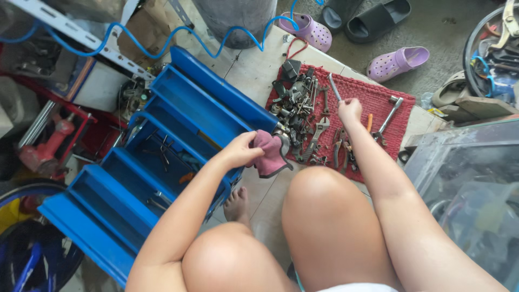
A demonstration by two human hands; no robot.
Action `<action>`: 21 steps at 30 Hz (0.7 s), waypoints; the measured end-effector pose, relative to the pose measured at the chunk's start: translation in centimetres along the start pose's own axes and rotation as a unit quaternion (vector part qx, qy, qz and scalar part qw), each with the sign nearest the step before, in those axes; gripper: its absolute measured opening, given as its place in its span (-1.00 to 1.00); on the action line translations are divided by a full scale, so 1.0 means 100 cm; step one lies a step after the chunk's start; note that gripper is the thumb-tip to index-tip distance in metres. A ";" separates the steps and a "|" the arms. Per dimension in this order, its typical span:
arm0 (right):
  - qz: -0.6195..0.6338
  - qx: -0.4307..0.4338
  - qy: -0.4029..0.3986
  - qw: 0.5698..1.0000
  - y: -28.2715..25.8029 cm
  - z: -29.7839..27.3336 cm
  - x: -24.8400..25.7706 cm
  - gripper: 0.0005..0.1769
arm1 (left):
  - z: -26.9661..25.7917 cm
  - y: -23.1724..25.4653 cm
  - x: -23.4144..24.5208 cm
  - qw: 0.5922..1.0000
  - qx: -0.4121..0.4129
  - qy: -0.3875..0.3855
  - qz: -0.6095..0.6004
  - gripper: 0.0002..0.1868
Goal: The person sits on the floor and wipes various metal tools, including wrenches and pliers, with a cloth. They pick up each tool from a red mat, wipe it, and place it into a blue toolbox.
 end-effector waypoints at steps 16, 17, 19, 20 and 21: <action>0.025 0.422 -0.500 0.756 -0.386 -0.379 0.148 -0.81 | -0.164 0.094 0.066 0.978 0.057 0.191 -0.065 -0.65; 0.015 0.480 -0.497 0.723 -0.399 -0.402 0.146 -0.80 | -0.170 0.104 0.063 0.975 0.066 0.188 -0.100 -0.64; 0.030 0.467 -0.477 0.744 -0.410 -0.418 0.134 -0.84 | -0.184 0.120 0.050 0.965 0.084 0.178 -0.173 -0.61; 0.036 0.458 -0.468 0.755 -0.409 -0.421 0.130 -0.87 | -0.189 0.135 0.046 0.961 0.030 0.177 -0.210 -0.60; 0.065 0.430 -0.476 0.765 -0.406 -0.422 0.128 -0.87 | -0.195 0.149 0.044 0.954 -0.024 0.173 -0.244 -0.60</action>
Point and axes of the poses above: each hand's wrist, its own z-axis towards the middle knuckle, its own x-axis out of the back of the hand, y = z × x, the point moved 9 cm from there along z, towards the middle knuckle, and after that the axes turned 4 degrees about -x, right-handed, at the moved point
